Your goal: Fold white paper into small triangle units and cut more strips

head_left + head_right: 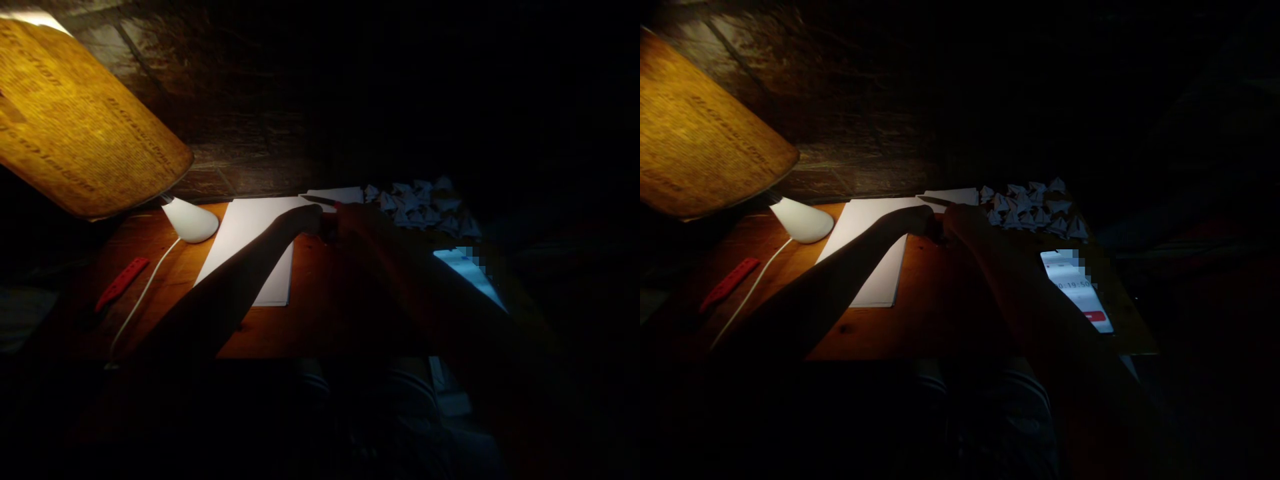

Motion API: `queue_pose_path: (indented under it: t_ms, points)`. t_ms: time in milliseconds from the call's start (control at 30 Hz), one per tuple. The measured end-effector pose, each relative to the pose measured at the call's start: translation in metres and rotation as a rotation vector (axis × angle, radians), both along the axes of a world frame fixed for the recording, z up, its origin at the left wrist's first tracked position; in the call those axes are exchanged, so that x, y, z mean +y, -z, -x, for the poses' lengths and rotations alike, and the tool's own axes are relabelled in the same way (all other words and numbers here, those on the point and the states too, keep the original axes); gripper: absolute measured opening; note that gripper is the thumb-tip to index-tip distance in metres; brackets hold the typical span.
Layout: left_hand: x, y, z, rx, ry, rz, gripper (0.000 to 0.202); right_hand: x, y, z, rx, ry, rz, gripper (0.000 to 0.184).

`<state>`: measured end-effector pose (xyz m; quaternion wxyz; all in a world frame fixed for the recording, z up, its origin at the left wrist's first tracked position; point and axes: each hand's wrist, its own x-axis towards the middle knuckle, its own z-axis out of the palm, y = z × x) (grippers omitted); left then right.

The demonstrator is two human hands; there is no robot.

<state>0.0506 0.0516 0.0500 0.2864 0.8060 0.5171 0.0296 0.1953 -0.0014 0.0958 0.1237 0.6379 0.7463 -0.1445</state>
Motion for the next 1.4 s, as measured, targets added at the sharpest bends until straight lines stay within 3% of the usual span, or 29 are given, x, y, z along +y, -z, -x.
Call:
queue_pose_path:
  t_ms: [200,467,600,767,933,1100,1400]
  points:
    - [0.001,-0.002,-0.004,0.223,-0.072,0.132,0.013,0.0,0.005,-0.013,0.05,-0.036,-0.052,0.076]
    - [-0.005,-0.008,-0.01,0.252,0.039,0.104,0.012,0.008,0.013,-0.002,0.041,-0.053,-0.141,0.042]
    - [-0.013,-0.019,-0.013,0.253,0.019,0.199,0.014,0.018,0.009,-0.013,0.085,-0.098,0.035,0.049]
    - [-0.011,-0.019,-0.014,0.241,-0.012,0.249,0.019,0.016,0.005,-0.042,0.304,-0.135,0.154,0.019]
    - [-0.003,-0.01,-0.016,0.254,-0.015,0.276,0.024,0.002,0.021,-0.044,0.363,-0.201,0.073,0.025]
    - [-0.01,-0.018,-0.016,0.24,-0.01,0.243,0.023,0.004,0.036,-0.044,0.45,-0.194,0.05,0.022]
    - [-0.013,-0.023,-0.019,0.256,-0.03,0.256,0.026,0.012,0.029,-0.039,0.376,-0.169,0.117,0.026]
